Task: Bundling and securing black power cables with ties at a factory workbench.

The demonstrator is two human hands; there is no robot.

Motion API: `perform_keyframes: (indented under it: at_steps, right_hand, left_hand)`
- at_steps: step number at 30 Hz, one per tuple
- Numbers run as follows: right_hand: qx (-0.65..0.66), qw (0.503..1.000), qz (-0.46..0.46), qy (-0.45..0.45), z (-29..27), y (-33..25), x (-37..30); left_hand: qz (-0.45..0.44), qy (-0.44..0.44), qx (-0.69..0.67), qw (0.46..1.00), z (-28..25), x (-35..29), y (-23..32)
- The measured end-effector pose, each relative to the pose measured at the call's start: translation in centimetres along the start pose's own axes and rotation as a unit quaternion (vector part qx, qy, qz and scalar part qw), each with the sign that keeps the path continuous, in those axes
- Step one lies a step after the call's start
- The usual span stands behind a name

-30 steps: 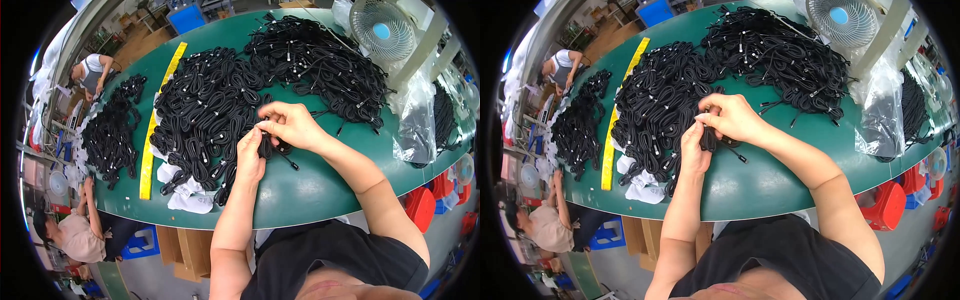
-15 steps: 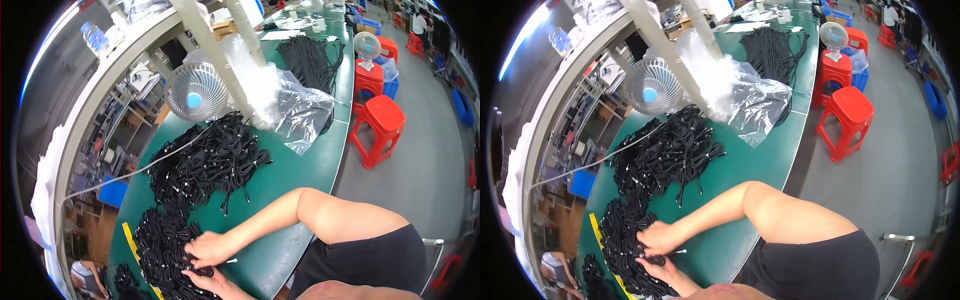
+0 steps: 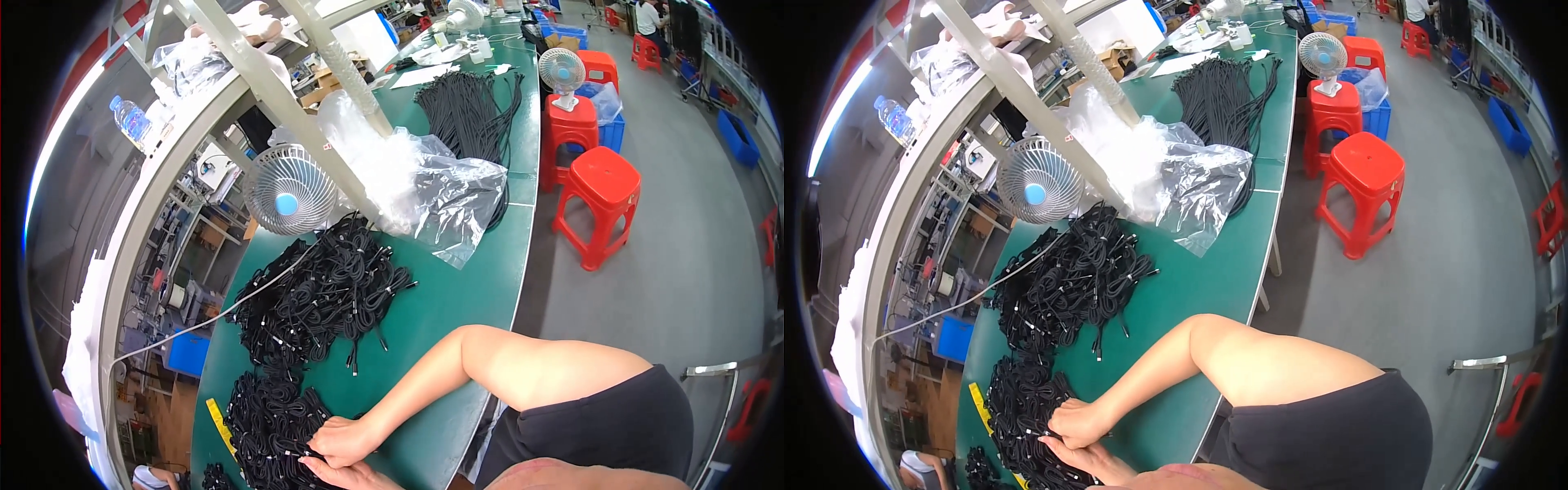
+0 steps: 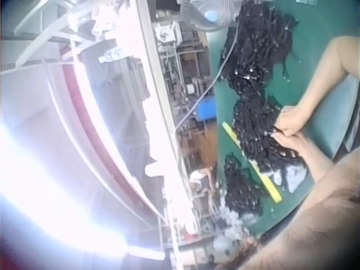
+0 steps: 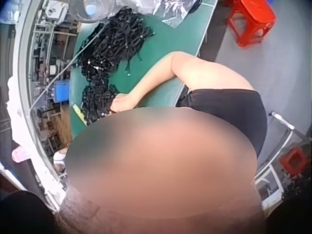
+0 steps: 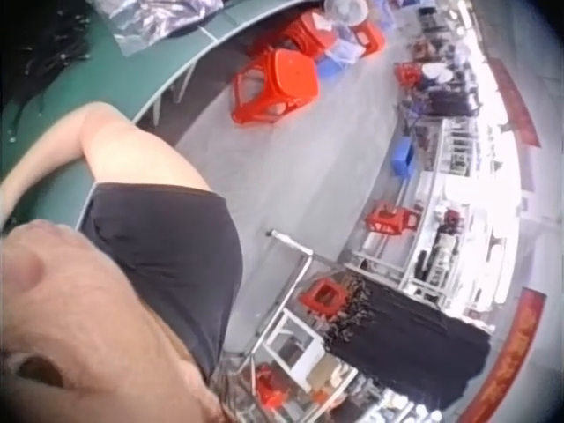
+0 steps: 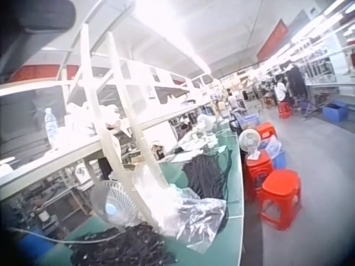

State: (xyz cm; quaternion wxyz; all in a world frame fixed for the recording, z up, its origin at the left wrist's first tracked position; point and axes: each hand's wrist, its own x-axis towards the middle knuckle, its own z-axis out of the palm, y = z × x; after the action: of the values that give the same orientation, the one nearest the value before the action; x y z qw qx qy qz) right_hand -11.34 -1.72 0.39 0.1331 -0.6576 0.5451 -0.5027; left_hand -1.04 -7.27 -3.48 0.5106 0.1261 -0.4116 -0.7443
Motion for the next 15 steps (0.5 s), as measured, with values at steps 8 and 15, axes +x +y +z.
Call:
perform_keyframes:
  at_steps: [8, 15]
  right_hand:
    - [-0.007, 1.000, -0.005, -0.016, -1.4, -0.6, 0.0]
    - [-0.044, 0.999, 0.031, -0.008, -2.7, -1.2, 1.0]
  left_hand:
    - [0.018, -0.010, -0.001, 1.000, 1.0, 1.8, 0.5]
    - [0.039, 0.019, 0.015, 0.999, 4.2, -0.2, -0.1]
